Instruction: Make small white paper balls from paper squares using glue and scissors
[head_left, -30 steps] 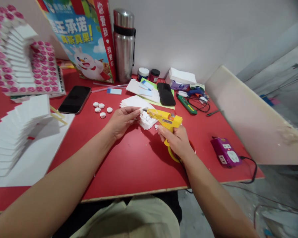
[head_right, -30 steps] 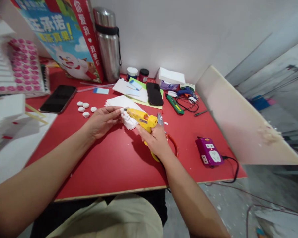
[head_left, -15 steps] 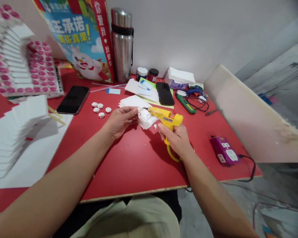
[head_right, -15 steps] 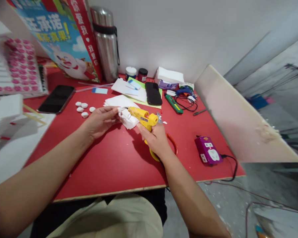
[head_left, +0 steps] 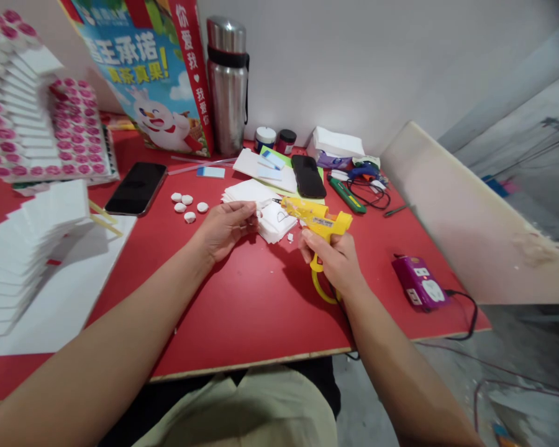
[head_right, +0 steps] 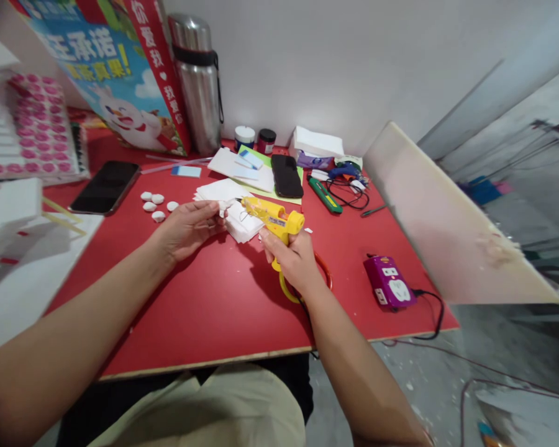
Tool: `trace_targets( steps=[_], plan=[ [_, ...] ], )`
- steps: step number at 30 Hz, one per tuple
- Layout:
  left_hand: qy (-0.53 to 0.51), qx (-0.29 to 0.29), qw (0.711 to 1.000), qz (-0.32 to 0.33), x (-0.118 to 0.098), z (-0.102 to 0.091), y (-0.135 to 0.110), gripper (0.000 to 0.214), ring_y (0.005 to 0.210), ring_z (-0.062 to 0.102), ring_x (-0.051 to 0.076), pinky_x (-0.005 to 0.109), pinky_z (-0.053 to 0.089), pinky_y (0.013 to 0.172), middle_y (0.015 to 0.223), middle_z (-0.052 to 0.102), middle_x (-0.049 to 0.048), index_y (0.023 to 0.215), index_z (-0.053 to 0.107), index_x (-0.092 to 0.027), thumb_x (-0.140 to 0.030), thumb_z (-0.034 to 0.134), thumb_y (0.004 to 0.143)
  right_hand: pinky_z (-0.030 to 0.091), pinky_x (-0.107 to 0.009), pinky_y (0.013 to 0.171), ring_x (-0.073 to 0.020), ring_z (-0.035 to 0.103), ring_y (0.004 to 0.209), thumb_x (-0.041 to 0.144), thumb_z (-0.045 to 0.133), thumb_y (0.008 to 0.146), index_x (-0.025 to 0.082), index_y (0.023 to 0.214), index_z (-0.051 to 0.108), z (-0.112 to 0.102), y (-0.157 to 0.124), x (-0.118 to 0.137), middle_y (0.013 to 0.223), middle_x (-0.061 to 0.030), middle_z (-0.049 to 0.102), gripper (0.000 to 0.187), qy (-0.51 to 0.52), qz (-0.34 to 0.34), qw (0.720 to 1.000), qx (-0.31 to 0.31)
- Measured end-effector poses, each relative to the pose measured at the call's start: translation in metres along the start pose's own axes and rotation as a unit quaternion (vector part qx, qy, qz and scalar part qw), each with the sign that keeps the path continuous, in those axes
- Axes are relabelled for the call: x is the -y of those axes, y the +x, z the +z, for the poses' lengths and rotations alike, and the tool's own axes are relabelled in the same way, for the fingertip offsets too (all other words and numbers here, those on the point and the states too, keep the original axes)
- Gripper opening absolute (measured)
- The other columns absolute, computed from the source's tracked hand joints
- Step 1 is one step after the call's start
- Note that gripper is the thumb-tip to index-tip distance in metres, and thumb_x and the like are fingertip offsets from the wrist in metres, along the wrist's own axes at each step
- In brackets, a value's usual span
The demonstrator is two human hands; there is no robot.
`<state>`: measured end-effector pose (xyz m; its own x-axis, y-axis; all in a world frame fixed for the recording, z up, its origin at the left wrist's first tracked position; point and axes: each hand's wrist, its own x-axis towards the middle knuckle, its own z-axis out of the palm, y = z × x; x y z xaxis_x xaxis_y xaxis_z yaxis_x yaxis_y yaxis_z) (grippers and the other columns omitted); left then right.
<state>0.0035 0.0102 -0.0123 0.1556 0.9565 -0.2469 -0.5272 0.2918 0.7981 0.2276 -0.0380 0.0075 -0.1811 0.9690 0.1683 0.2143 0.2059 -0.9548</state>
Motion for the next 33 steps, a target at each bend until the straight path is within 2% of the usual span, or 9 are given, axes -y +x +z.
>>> trace_targets(
  steps=[5,9,13,16,24,28,33],
  plan=[
    [-0.029,-0.003,0.999,-0.026,-0.0013,0.0013,-0.0012,0.014,0.063,0.062,0.012,0.027,0.058,0.068,0.075,0.068,0.0058,0.080,0.071,-0.008,-0.017,0.081,0.081,0.035,-0.029,0.053,-0.0110,0.051,0.051,0.045,0.066,0.095,0.018,0.071,0.065,-0.0006,0.0003,-0.0030,0.058,0.0015,0.056,0.037,0.046,0.003,0.999,0.010],
    [-0.102,0.027,0.992,-0.070,-0.0041,0.0022,-0.0037,0.009,0.067,0.064,0.012,0.025,0.060,0.069,0.082,0.068,0.0073,0.089,0.072,-0.006,-0.013,0.068,0.092,0.035,-0.029,0.052,-0.0117,0.051,0.051,0.042,0.067,0.095,0.018,0.080,0.068,-0.0009,-0.0009,-0.0034,0.060,0.0013,0.058,0.028,0.108,-0.006,0.994,0.026],
    [-0.167,0.047,0.980,-0.098,-0.0071,0.0050,-0.0070,0.018,0.069,0.065,0.011,0.026,0.062,0.073,0.081,0.066,0.0073,0.094,0.071,-0.004,-0.011,0.055,0.099,0.034,-0.030,0.052,-0.0116,0.051,0.051,0.039,0.067,0.096,0.018,0.081,0.068,0.0007,-0.0022,-0.0027,0.061,0.0011,0.058,0.027,0.086,-0.010,0.996,0.038],
    [-0.173,0.043,0.979,-0.103,-0.0082,0.0079,-0.0087,0.021,0.068,0.065,0.012,0.027,0.062,0.074,0.081,0.066,0.0080,0.095,0.070,-0.003,-0.010,0.051,0.101,0.034,-0.030,0.052,-0.0113,0.050,0.050,0.039,0.066,0.097,0.018,0.080,0.067,0.0021,-0.0020,-0.0018,0.061,0.0012,0.058,0.027,0.073,-0.012,0.996,0.047],
    [-0.131,0.046,0.986,-0.095,-0.0044,0.0084,-0.0084,0.017,0.068,0.064,0.012,0.028,0.061,0.075,0.082,0.067,0.0082,0.081,0.070,-0.006,-0.006,0.059,0.094,0.035,-0.030,0.052,-0.0108,0.050,0.049,0.040,0.065,0.097,0.018,0.075,0.065,0.0029,-0.0013,0.0000,0.061,0.0011,0.058,0.031,0.057,-0.014,0.998,0.036],
    [-0.105,0.065,0.989,-0.079,-0.0023,0.0067,-0.0069,0.014,0.069,0.063,0.012,0.029,0.061,0.075,0.083,0.068,0.0078,0.073,0.068,-0.008,-0.007,0.072,0.086,0.035,-0.028,0.051,-0.0107,0.049,0.049,0.041,0.064,0.097,0.018,0.073,0.064,0.0031,-0.0007,0.0013,0.057,0.0018,0.055,0.033,0.041,-0.015,0.998,0.034],
    [-0.083,0.076,0.991,-0.071,-0.0007,0.0049,-0.0056,0.011,0.071,0.062,0.011,0.027,0.060,0.075,0.085,0.068,0.0066,0.080,0.071,-0.008,-0.012,0.081,0.080,0.036,-0.027,0.051,-0.0110,0.049,0.050,0.048,0.066,0.093,0.018,0.068,0.061,0.0037,-0.0020,0.0029,0.054,0.0016,0.054,0.040,0.005,0.011,1.000,0.026]
  ],
)
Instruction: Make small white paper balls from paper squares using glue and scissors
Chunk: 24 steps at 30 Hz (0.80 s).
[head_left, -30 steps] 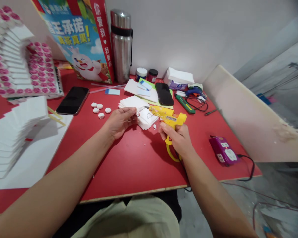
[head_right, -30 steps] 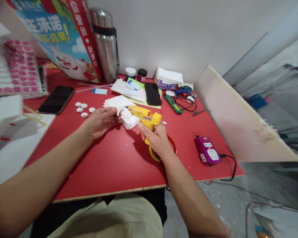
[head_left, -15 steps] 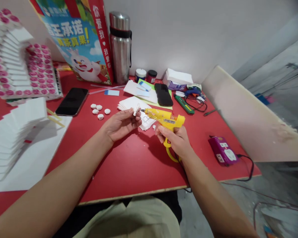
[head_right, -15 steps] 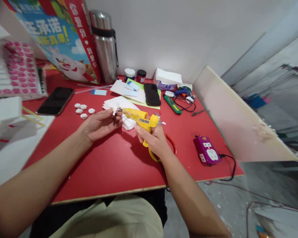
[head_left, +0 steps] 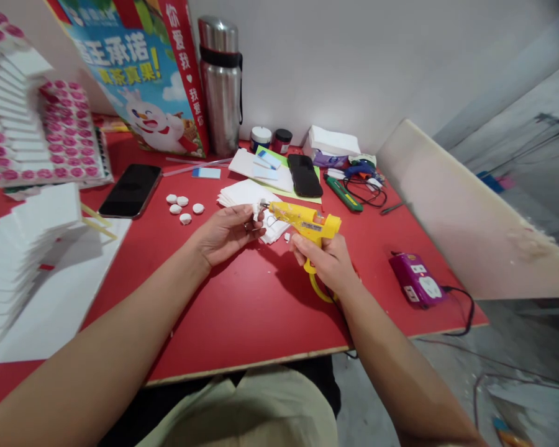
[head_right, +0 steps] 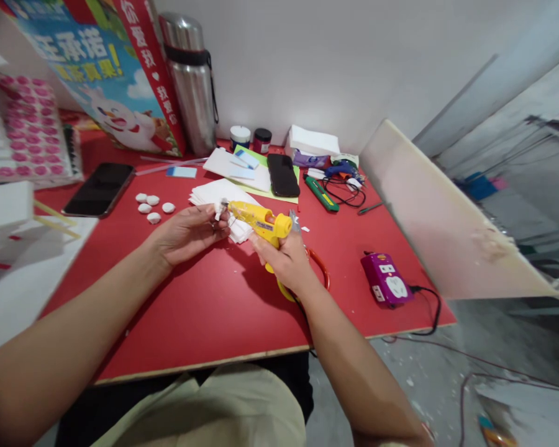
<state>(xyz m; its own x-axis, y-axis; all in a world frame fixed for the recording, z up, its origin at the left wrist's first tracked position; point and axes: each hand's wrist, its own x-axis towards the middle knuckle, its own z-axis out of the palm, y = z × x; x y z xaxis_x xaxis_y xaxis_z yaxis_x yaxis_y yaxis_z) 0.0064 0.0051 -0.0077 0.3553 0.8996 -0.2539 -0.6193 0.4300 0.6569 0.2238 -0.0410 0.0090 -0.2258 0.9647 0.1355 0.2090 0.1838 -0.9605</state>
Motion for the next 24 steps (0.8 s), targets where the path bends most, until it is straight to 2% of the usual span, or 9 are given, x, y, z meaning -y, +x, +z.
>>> trace_targets(
  steps=[5,16,24],
  plan=[
    [-0.008,-0.015,1.000,0.005,0.0014,-0.0013,0.0008,0.011,0.072,0.062,0.011,0.028,0.059,0.076,0.087,0.068,0.0065,0.080,0.070,-0.009,-0.012,0.080,0.081,0.037,-0.026,0.050,-0.0117,0.049,0.051,0.048,0.067,0.092,0.019,0.073,0.061,0.0010,-0.0006,-0.0004,0.056,0.0015,0.055,0.035,-0.023,-0.004,1.000,-0.008],
    [-0.001,0.017,1.000,0.019,0.0015,-0.0058,0.0027,0.019,0.072,0.061,0.012,0.026,0.060,0.076,0.085,0.066,0.0065,0.078,0.069,-0.008,-0.016,0.087,0.075,0.037,-0.027,0.051,-0.0123,0.048,0.052,0.049,0.064,0.094,0.021,0.070,0.057,0.0016,-0.0008,0.0029,0.056,0.0017,0.054,0.038,-0.050,-0.017,0.998,-0.021],
    [-0.009,0.014,1.000,0.010,0.0017,-0.0060,0.0022,0.014,0.071,0.061,0.012,0.028,0.060,0.078,0.084,0.066,0.0068,0.076,0.069,-0.009,-0.014,0.081,0.080,0.037,-0.028,0.051,-0.0126,0.049,0.052,0.048,0.064,0.095,0.021,0.070,0.058,0.0008,0.0001,0.0002,0.055,0.0015,0.055,0.037,-0.052,-0.017,0.998,-0.017]
  ],
)
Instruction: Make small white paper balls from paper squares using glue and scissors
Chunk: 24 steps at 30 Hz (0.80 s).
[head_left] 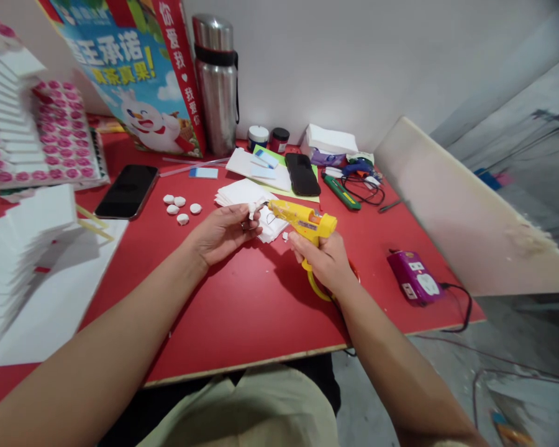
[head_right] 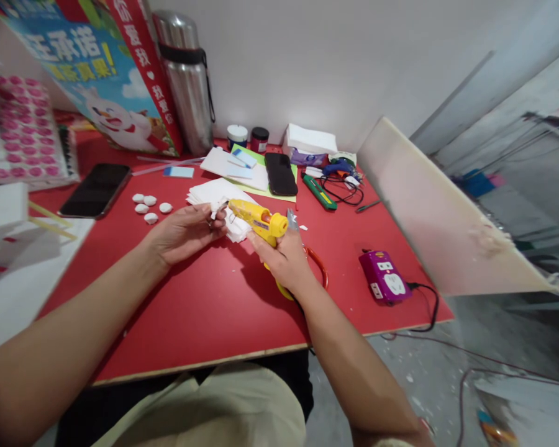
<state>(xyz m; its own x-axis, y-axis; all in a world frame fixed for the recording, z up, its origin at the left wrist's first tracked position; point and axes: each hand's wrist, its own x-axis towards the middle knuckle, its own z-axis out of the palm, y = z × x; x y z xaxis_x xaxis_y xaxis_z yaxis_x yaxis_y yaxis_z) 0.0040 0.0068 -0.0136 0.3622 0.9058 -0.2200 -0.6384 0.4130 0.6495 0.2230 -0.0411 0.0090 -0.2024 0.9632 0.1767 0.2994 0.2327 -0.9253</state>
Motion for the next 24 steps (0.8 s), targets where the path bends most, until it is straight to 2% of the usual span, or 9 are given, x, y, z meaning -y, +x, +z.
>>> trace_targets(
  steps=[7,13,24],
  plan=[
    [-0.010,-0.038,0.999,-0.015,-0.0010,0.0027,-0.0008,0.005,0.068,0.064,0.012,0.031,0.061,0.079,0.084,0.069,0.0076,0.087,0.072,-0.007,-0.011,0.074,0.085,0.036,-0.027,0.050,-0.0113,0.047,0.050,0.046,0.065,0.094,0.020,0.066,0.055,-0.0006,-0.0007,0.0034,0.054,0.0020,0.053,0.039,0.003,0.007,1.000,-0.018],
    [-0.017,-0.046,0.999,-0.012,-0.0010,0.0035,-0.0006,0.007,0.068,0.064,0.011,0.029,0.061,0.077,0.084,0.070,0.0073,0.080,0.068,-0.009,-0.010,0.072,0.086,0.035,-0.027,0.049,-0.0112,0.046,0.050,0.046,0.065,0.094,0.020,0.068,0.056,0.0005,-0.0007,0.0054,0.054,0.0021,0.053,0.038,0.032,0.000,0.999,0.006],
    [-0.002,-0.036,0.999,0.000,-0.0002,0.0054,-0.0015,0.014,0.069,0.062,0.011,0.029,0.060,0.077,0.084,0.068,0.0064,0.074,0.067,-0.011,-0.011,0.079,0.080,0.035,-0.027,0.050,-0.0120,0.046,0.052,0.049,0.065,0.093,0.021,0.070,0.056,-0.0001,0.0003,0.0049,0.054,0.0023,0.052,0.038,0.010,0.007,1.000,0.009]
  ],
)
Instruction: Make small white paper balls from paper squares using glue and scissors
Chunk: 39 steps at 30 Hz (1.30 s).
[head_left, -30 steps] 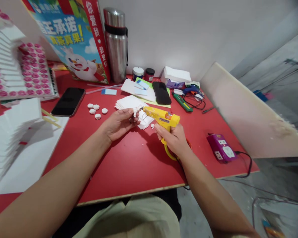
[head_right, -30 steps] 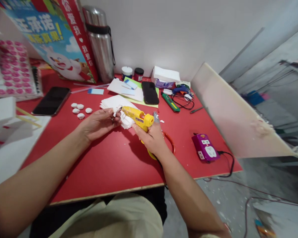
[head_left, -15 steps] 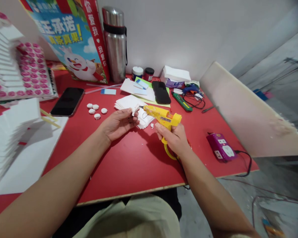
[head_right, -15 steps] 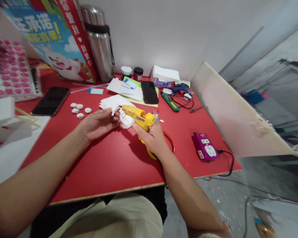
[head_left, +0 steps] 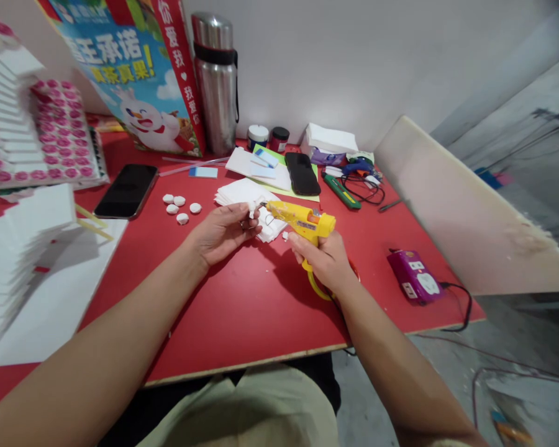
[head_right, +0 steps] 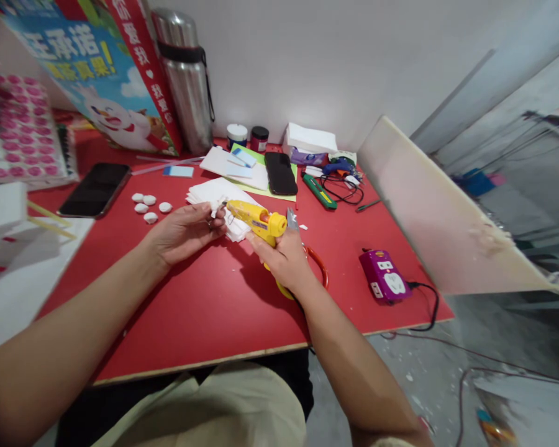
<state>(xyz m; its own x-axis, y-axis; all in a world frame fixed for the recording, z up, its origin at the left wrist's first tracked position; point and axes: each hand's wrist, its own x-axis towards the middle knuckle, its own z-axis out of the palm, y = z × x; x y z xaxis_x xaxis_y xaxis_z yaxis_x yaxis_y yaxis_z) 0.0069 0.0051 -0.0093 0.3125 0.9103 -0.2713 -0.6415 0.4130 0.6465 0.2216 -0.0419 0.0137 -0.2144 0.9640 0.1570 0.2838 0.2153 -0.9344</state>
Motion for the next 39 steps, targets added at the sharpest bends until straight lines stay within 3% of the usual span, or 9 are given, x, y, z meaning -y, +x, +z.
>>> trace_targets(
  steps=[11,15,22,29,32,35,39],
  plan=[
    [-0.002,-0.010,1.000,-0.002,-0.001,0.000,0.000,0.009,0.069,0.062,0.011,0.029,0.060,0.077,0.083,0.068,0.0071,0.079,0.069,-0.008,-0.012,0.077,0.084,0.034,-0.027,0.049,-0.0112,0.045,0.050,0.046,0.064,0.094,0.021,0.065,0.054,-0.001,-0.001,0.002,0.052,0.0027,0.051,0.039,-0.017,-0.001,1.000,-0.009],
    [-0.012,-0.015,1.000,-0.018,-0.002,-0.001,0.000,0.006,0.068,0.064,0.012,0.030,0.061,0.078,0.083,0.069,0.0078,0.086,0.071,-0.007,-0.010,0.068,0.090,0.035,-0.027,0.050,-0.0115,0.046,0.050,0.045,0.065,0.094,0.021,0.065,0.055,-0.001,-0.001,-0.001,0.052,0.0021,0.052,0.039,-0.026,-0.011,0.999,-0.020],
    [-0.043,-0.018,0.998,-0.053,-0.005,0.000,-0.001,0.019,0.067,0.065,0.012,0.030,0.062,0.076,0.083,0.069,0.0093,0.095,0.070,-0.004,-0.010,0.052,0.100,0.035,-0.027,0.052,-0.0107,0.046,0.050,0.044,0.066,0.094,0.020,0.060,0.055,-0.003,0.000,-0.002,0.051,0.0021,0.051,0.043,-0.008,-0.008,0.999,-0.032],
    [-0.053,0.002,0.996,-0.070,-0.004,-0.001,-0.001,0.017,0.069,0.065,0.012,0.029,0.062,0.076,0.082,0.068,0.0079,0.090,0.070,-0.005,-0.012,0.057,0.098,0.034,-0.028,0.053,-0.0113,0.049,0.051,0.046,0.064,0.096,0.017,0.081,0.070,-0.005,-0.002,-0.003,0.058,0.0016,0.056,0.033,0.085,-0.007,0.996,-0.014],
    [-0.032,0.028,0.998,-0.053,-0.002,-0.004,0.000,0.008,0.071,0.065,0.012,0.028,0.061,0.076,0.083,0.068,0.0066,0.089,0.072,-0.006,-0.014,0.072,0.089,0.035,-0.026,0.051,-0.0109,0.049,0.052,0.047,0.066,0.094,0.016,0.083,0.073,-0.018,0.000,-0.002,0.057,0.0012,0.057,0.034,0.042,0.017,0.995,-0.084],
    [0.012,0.060,0.998,-0.016,0.000,-0.004,0.000,0.023,0.071,0.064,0.011,0.026,0.059,0.074,0.083,0.068,0.0053,0.092,0.075,-0.006,-0.019,0.087,0.077,0.038,-0.025,0.052,-0.0111,0.051,0.053,0.050,0.070,0.090,0.015,0.078,0.074,-0.046,0.003,-0.008,0.056,0.0005,0.059,0.037,-0.020,0.048,0.985,-0.168],
    [0.067,0.065,0.995,0.039,0.004,0.001,0.000,0.037,0.073,0.066,0.012,0.027,0.058,0.075,0.082,0.071,0.0046,0.091,0.079,-0.010,-0.031,0.096,0.066,0.040,-0.025,0.051,-0.0128,0.054,0.055,0.053,0.074,0.083,0.014,0.077,0.074,-0.087,0.004,-0.034,0.059,-0.0021,0.063,0.040,-0.120,0.109,0.964,-0.211]
  ],
)
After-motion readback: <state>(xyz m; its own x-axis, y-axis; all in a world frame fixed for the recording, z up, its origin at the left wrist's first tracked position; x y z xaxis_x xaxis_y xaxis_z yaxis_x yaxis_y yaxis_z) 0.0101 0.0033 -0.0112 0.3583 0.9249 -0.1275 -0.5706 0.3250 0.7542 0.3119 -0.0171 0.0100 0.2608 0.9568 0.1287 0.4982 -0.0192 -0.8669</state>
